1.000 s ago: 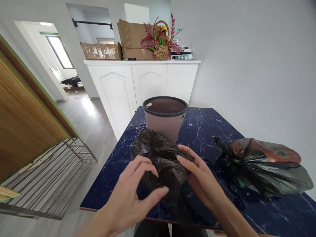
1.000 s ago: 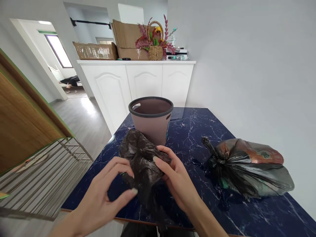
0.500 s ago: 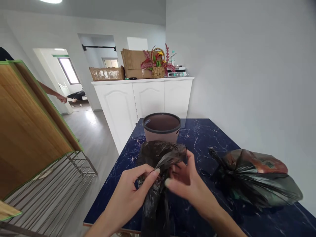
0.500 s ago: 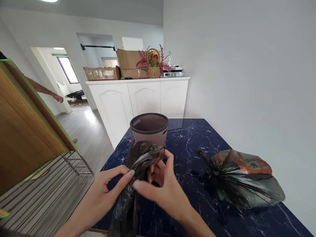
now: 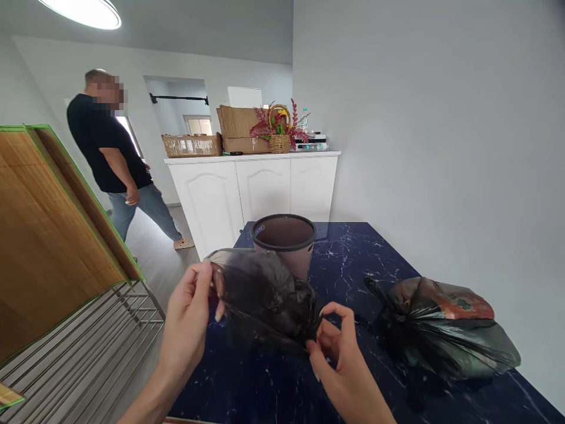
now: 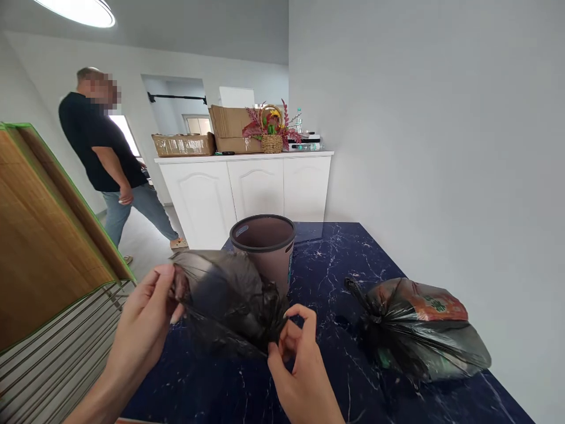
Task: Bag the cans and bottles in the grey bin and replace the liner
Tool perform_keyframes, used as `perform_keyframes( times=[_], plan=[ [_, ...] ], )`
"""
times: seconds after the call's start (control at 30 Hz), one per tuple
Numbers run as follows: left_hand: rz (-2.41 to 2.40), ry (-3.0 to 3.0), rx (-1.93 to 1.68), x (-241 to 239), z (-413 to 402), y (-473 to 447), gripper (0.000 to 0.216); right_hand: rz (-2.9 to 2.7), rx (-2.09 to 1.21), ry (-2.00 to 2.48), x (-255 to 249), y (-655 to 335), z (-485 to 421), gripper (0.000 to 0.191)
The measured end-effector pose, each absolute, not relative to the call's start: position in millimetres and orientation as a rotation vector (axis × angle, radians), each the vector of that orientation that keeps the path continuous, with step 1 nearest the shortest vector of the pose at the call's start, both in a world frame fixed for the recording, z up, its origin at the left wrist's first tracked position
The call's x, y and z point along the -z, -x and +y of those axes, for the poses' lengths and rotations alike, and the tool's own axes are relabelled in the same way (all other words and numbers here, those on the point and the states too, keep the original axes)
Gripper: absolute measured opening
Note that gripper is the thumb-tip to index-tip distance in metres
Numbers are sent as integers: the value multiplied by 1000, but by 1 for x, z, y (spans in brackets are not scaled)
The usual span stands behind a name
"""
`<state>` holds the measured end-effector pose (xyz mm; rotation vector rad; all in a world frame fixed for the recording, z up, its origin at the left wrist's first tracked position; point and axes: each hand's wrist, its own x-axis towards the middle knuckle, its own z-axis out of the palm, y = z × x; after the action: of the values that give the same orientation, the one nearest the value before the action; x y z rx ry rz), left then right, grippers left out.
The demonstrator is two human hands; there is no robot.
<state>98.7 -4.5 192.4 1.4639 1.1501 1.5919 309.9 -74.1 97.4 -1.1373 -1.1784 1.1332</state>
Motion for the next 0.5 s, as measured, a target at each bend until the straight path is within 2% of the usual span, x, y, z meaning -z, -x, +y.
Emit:
perform_keyframes(
  times=[0.1,0.17,0.23,0.3,0.4,0.5],
  plan=[
    [1164,-1465,-1653,-196,-14,-100,43,-1348,-1042,1265,-93,-311,-81,25],
    [1212,-1559,-1608,-199,-24,-105,43,-1406,-786,1315,-104,-314,-86,22],
    [1237,-1677,-1521,-204,-34,-112,43,-1454,-537,1206,-126,-316,-90,20],
    [1211,-1726,-1441,-210,-43,-122,42,-1598,-471,979,-151,-313,-89,11],
    [1100,-1633,-1371,-222,-56,-134,42,-1956,-626,749,-178,-302,-70,29],
    [903,-1544,-1259,-229,-69,-132,43,-2185,-620,763,-181,-292,-37,32]
  ],
)
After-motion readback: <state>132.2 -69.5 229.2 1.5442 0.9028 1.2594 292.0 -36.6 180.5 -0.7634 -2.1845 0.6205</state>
